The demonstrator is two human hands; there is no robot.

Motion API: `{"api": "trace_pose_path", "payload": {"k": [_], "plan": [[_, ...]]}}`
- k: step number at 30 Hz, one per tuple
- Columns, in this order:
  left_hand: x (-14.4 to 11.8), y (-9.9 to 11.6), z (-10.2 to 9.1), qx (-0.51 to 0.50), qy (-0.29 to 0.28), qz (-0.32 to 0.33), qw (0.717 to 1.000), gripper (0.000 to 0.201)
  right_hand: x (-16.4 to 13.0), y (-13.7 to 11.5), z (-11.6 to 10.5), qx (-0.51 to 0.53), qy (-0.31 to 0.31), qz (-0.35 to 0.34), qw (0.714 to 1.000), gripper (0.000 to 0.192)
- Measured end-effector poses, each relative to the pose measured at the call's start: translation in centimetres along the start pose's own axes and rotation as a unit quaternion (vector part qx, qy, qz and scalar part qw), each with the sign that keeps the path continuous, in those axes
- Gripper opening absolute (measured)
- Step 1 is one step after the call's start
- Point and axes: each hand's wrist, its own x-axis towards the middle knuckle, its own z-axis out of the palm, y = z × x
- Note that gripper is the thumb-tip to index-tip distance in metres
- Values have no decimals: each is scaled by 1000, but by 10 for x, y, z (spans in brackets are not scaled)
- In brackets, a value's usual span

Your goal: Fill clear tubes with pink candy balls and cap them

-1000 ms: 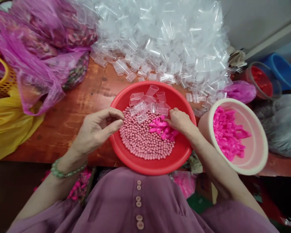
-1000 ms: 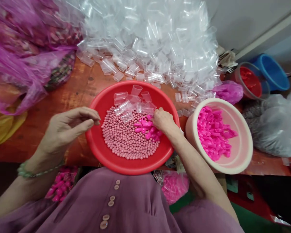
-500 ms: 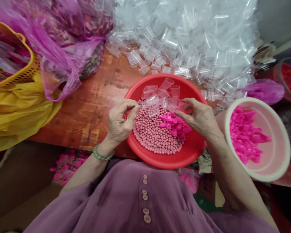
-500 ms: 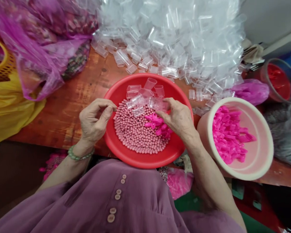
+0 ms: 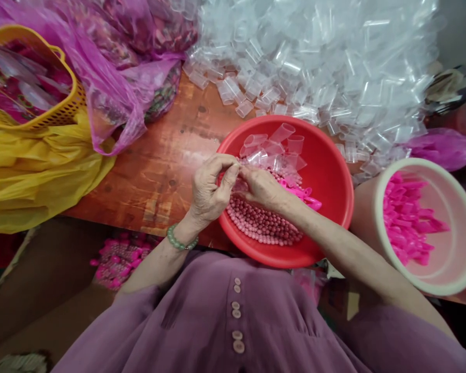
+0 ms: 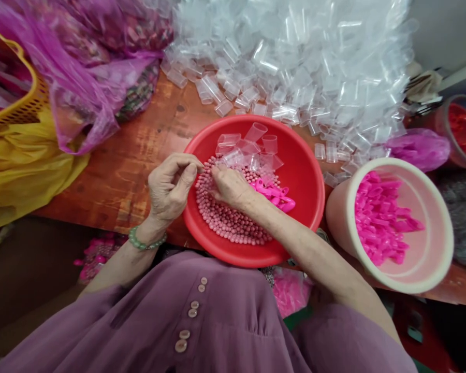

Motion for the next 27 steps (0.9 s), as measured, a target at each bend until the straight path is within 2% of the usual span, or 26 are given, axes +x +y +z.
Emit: {"api": "trace_pose_path", "payload": {"k": [2, 5, 9, 12, 17, 22, 27], "plan": [[0, -1, 0, -1, -1, 5, 1000, 20, -2, -1, -6, -78, -62, 25, 995, 29], [1, -1, 0, -3, -7, 13, 1000, 18, 1, -7, -8, -169, -122, 31, 978, 34], [2, -2, 1, 9, -16, 17, 1000, 20, 10, -12, 6, -189, -140, 13, 972, 40], [3, -1, 1, 26, -22, 17, 999, 24, 12, -9, 19, -166, -149, -31, 974, 40], [2, 0, 2, 35, -32, 15, 999, 29, 4, -1, 21, -48, -169, -109, 978, 27], [2, 1, 2, 24, -30, 14, 999, 29, -3, 9, 15, 138, -169, -104, 970, 32], [3, 0, -4, -14, -42, 19, 999, 28, -7, 14, 12, 290, -125, -77, 946, 32]]}}
